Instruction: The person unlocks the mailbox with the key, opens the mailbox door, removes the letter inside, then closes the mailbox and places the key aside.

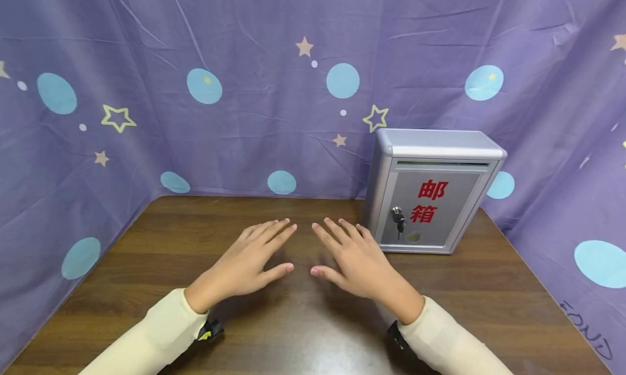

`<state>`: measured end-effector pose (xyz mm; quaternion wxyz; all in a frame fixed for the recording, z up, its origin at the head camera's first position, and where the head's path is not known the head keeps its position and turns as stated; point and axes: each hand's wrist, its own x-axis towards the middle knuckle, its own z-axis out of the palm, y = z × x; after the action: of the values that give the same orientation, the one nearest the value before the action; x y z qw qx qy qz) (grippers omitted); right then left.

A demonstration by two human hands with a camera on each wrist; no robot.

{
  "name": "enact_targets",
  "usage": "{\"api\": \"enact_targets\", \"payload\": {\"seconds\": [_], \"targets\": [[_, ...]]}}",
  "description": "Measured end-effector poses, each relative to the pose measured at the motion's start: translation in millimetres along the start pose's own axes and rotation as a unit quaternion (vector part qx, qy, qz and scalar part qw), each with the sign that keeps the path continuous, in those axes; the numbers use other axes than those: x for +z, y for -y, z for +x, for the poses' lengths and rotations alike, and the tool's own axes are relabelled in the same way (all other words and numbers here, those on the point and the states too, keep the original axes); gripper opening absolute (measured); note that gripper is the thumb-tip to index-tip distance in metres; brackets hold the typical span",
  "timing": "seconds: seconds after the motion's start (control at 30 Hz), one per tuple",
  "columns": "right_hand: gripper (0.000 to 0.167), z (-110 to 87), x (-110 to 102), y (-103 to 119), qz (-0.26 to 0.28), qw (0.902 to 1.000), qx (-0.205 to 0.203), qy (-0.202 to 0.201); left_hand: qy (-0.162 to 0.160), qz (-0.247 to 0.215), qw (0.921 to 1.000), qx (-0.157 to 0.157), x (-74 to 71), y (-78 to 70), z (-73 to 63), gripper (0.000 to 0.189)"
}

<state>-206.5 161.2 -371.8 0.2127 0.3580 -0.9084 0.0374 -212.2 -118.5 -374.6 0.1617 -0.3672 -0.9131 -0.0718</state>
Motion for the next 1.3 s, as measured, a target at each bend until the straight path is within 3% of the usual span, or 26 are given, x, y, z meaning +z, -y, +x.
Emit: {"api": "enact_targets", "payload": {"seconds": [0.3,0.73,1.0,1.2,1.3], "targets": [[0.067,5.1,-18.2,-6.8,0.014,0.9971,-0.006,-0.075,-0.099,-0.038,0.9943,-0.009,2.9,4.3,15.3,0.061],[0.057,11.6,-54.1,-32.8,0.039,0.9804,-0.001,-0.193,-0.156,-0.137,0.9778,-0.032,13.1,2.4,65.9,0.047],[0.053,12.9,-66.5,-49.8,0.070,0.9507,0.004,-0.302,-0.178,-0.191,0.9647,-0.034,22.3,-9.4,100.6,0.045],[0.053,12.1,-67.7,-69.5,0.079,0.9292,0.033,-0.360,-0.188,-0.238,0.9528,-0.021,26.3,-33.6,122.7,0.045],[0.052,10.1,-63.6,-81.0,0.075,0.9139,0.054,-0.395,-0.194,-0.259,0.9461,-0.011,30.1,-44.3,133.4,0.045]]}}
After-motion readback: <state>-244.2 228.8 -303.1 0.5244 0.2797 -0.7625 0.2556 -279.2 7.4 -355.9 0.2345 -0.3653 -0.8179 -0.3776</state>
